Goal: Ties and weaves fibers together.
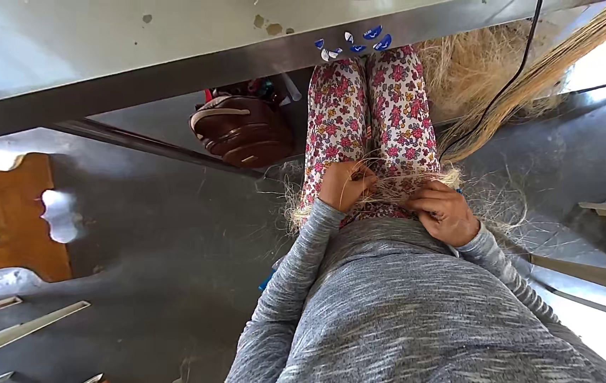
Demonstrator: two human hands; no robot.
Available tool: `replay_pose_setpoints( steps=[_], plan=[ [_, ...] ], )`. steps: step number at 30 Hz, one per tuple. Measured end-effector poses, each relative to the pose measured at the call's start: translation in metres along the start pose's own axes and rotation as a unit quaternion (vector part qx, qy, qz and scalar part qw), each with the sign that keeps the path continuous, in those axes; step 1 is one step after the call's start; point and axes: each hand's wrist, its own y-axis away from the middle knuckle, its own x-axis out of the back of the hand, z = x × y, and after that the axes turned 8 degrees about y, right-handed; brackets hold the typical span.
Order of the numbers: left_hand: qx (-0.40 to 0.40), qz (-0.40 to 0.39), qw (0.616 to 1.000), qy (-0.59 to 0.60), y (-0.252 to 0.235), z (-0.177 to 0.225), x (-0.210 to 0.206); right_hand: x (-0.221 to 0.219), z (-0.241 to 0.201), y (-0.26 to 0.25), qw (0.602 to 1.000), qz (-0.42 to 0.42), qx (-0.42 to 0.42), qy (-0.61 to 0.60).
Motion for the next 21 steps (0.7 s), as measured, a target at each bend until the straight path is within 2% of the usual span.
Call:
replay_pose_setpoints(
  steps=[2, 4, 8, 10, 15, 18, 21],
  plan=[
    [0.008, -0.001, 1.0, 0.012, 0.0, 0.0, 0.0, 0.023, -0.003, -0.005, 0.997, -0.042, -0.023, -0.06],
    [-0.004, 0.002, 1.0, 0.02, 0.001, -0.003, 0.0, 0.052, -0.007, -0.012, 0.994, -0.031, -0.062, -0.08],
    [-0.025, 0.006, 1.0, 0.007, 0.002, -0.006, -0.003, 0.081, -0.019, -0.037, 0.98, 0.162, -0.079, 0.082],
    [-0.022, 0.009, 1.0, 0.006, 0.003, -0.007, -0.005, 0.073, -0.024, -0.055, 0.974, 0.196, -0.04, 0.102],
    [-0.012, 0.015, 1.0, -0.002, 0.003, -0.006, -0.006, 0.013, -0.021, -0.091, 0.989, 0.102, 0.094, 0.044],
    [-0.036, 0.043, 0.998, -0.035, 0.003, -0.009, -0.008, -0.015, -0.016, -0.103, 0.985, 0.072, 0.136, 0.077],
    [-0.042, 0.041, 0.997, -0.04, 0.004, -0.01, -0.008, -0.022, -0.011, -0.11, 0.983, 0.073, 0.149, 0.075]
  ],
)
